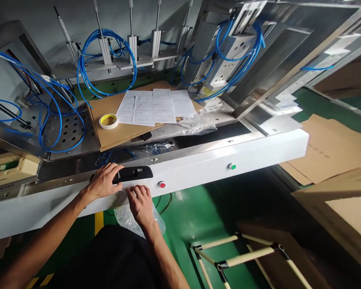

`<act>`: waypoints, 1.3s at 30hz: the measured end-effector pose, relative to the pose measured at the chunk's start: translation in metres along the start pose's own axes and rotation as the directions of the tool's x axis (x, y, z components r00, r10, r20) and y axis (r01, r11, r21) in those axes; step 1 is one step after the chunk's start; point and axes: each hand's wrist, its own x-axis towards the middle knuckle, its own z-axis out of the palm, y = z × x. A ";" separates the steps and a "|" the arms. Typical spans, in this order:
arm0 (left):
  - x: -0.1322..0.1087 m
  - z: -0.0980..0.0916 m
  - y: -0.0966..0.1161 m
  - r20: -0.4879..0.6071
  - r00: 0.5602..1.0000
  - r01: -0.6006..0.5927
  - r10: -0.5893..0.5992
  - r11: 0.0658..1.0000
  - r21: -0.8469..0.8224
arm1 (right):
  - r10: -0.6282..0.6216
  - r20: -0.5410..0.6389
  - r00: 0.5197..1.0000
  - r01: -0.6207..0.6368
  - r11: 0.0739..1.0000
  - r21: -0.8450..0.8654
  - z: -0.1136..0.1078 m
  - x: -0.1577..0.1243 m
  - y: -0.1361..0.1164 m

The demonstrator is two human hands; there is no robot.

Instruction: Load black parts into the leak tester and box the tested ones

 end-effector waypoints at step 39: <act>-0.036 0.017 -0.011 -0.080 0.996 -0.012 0.042 0.940 0.340 | -0.053 0.199 0.979 0.058 0.998 -0.017 -0.022 0.098 0.022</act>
